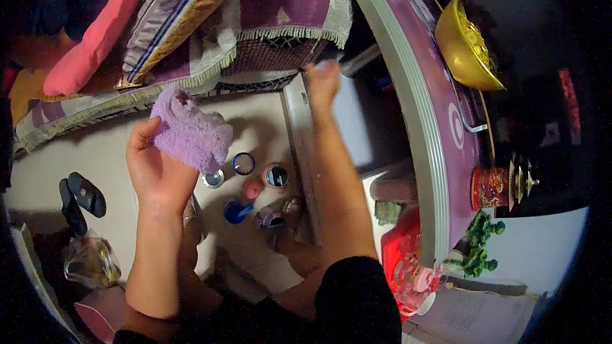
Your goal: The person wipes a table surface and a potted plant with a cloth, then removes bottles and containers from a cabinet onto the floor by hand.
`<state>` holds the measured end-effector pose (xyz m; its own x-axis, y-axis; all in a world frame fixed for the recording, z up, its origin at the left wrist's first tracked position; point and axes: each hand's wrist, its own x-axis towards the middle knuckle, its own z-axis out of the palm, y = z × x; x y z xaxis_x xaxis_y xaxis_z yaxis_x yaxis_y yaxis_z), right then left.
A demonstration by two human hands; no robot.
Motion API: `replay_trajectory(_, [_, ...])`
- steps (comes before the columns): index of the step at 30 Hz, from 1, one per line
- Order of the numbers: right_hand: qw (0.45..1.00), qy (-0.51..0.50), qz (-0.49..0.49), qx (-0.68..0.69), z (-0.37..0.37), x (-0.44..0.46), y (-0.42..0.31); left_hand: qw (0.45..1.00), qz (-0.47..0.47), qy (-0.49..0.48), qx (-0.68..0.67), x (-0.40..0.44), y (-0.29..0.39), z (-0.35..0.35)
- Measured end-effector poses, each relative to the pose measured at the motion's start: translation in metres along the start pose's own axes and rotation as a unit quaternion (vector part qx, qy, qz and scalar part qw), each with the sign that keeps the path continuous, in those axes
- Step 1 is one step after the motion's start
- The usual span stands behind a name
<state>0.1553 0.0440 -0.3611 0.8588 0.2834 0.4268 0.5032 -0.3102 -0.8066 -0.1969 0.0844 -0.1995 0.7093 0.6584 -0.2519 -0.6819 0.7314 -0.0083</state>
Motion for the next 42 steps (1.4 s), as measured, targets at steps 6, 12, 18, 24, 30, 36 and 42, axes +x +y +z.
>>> replay_trajectory(6, [0.971, 0.048, 0.096, -0.213, -0.066, 0.152, 0.031, 0.999, -0.001, 0.035, 0.035, 0.011, -0.017, -0.002])
replay_trajectory(12, [0.979, 0.02, 0.116, -0.165, -0.063, 0.193, 0.06, 0.996, -0.007, 0.083, 0.041, 0.025, -0.031, -0.009])
replay_trajectory(18, [0.995, 0.059, 0.064, -0.052, -0.049, 0.19, 0.062, 0.995, 0.003, 0.09, 0.044, 0.032, -0.035, -0.009])
replay_trajectory(24, [0.989, 0.113, -0.037, 0.082, -0.047, 0.121, 0.037, 0.999, -0.033, 0.037, 0.002, 0.028, -0.033, 0.001])
replay_trajectory(30, [0.988, 0.075, -0.045, -0.129, -0.075, 0.021, -0.032, 0.999, -0.008, -0.032, -0.005, 0.017, -0.006, 0.006])
replay_trajectory(36, [0.988, -0.034, -0.145, -0.047, -0.087, -0.052, -0.101, 0.989, 0.053, -0.129, -0.046, 0.003, 0.04, 0.008])
replay_trajectory(42, [0.981, -0.186, 0.025, 0.042, -0.045, -0.094, -0.09, 0.987, 0.084, -0.119, -0.072, 0.0, 0.058, 0.009])
